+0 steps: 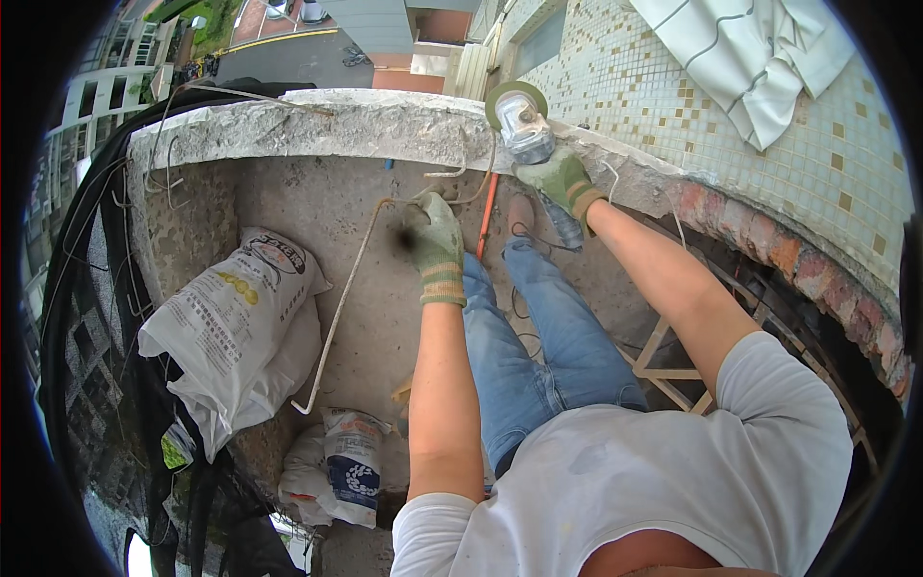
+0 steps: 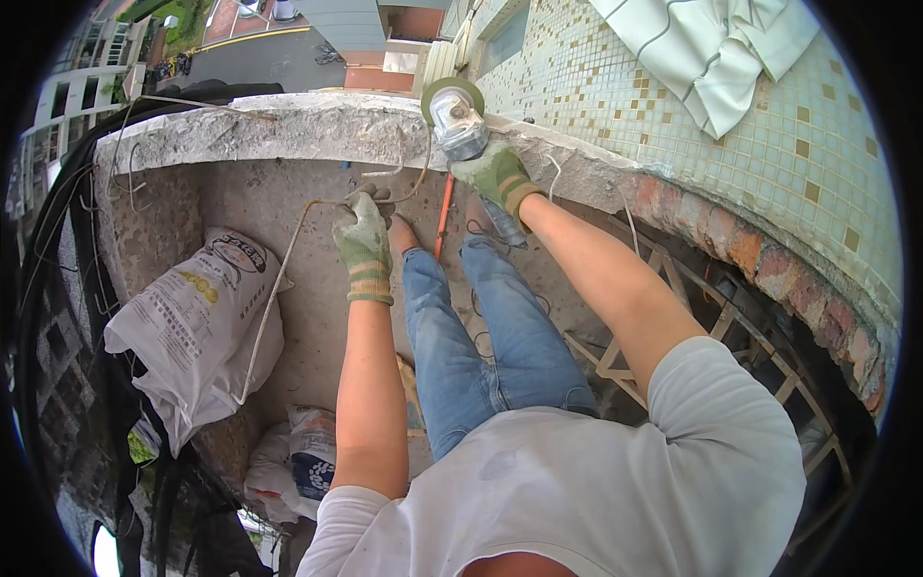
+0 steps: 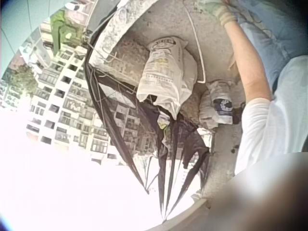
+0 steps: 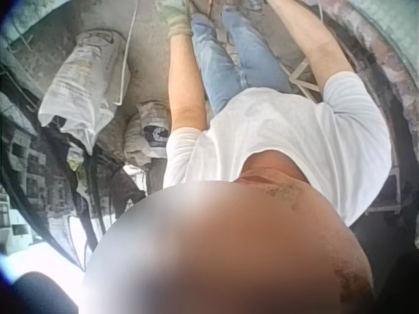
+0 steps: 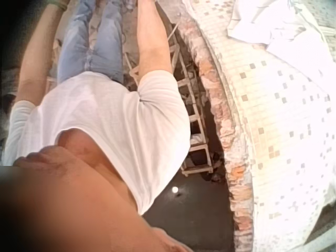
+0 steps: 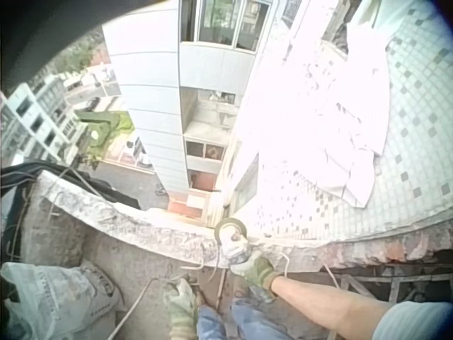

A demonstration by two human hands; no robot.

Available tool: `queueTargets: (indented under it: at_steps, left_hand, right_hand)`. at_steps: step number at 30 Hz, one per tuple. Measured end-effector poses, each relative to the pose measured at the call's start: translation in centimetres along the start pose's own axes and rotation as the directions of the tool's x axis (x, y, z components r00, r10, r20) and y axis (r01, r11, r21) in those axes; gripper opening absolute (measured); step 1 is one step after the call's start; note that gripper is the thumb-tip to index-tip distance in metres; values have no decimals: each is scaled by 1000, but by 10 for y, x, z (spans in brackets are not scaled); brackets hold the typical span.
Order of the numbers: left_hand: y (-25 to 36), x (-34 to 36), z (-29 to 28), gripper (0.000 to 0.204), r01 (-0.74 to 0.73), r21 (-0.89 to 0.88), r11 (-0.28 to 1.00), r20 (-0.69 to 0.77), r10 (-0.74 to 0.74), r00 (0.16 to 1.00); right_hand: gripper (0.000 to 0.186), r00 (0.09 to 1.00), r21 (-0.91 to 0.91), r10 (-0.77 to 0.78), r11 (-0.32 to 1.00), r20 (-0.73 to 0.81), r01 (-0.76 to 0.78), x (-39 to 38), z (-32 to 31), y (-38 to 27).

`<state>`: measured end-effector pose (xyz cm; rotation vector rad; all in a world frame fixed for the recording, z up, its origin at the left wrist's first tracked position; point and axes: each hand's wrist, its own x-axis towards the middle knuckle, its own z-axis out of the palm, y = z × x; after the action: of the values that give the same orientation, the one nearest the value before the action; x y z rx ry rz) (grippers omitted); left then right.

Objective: Using an angle grinder to grind concrete and cut metal rebars on a building ledge.

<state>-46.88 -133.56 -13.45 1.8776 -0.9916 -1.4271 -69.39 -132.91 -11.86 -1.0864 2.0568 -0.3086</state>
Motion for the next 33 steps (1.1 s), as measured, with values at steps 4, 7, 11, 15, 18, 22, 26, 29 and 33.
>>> queueTargets:
  at_steps: [4, 7, 11, 15, 18, 22, 26, 29, 33]
  left_hand:
    - [-2, 1, 2, 25, -61, -38, 997, -39, 59, 997]
    - [-1, 2, 2, 24, -67, -40, 997, -9, 67, 998]
    - [1, 1, 1, 25, -112, -28, 993, -16, 111, 994]
    - [-3, -15, 2, 33, -131, 233, 963, -78, 153, 985]
    - [-13, -41, 14, 40, -215, -170, 962, -120, 197, 973]
    - [-30, -88, 60, 64, 118, 29, 993, 277, -122, 953]
    - [-28, -94, 113, 81, -18, 152, 988, 457, -54, 888]
    - [-22, -85, 134, 81, 73, 138, 988, 482, -131, 866]
    - [-24, -73, 146, 75, 77, 237, 968, 448, -179, 876]
  right_hand:
    - [45, 1000, 19, 1, 1000, -4, -1, 4, 2, 5]
    - [47, 1000, 48, 7, 999, 1, -7, 5, 3, 8]
    - [47, 1000, 75, 7, 997, 12, -8, 5, 2, 10]
    - [48, 999, 74, 14, 997, 50, -17, 7, 0, 13]
    - [49, 990, 95, 78, 991, 120, -89, 7, 1, 15]
    - [50, 997, 158, 53, 985, 64, -63, 5, 5, 17]
    - [51, 995, 167, 83, 982, 58, -91, 5, 6, 18]
    - [51, 990, 119, 118, 985, 83, -128, 7, 6, 18]
    - [51, 993, 115, 96, 988, 73, -104, 9, 7, 18]
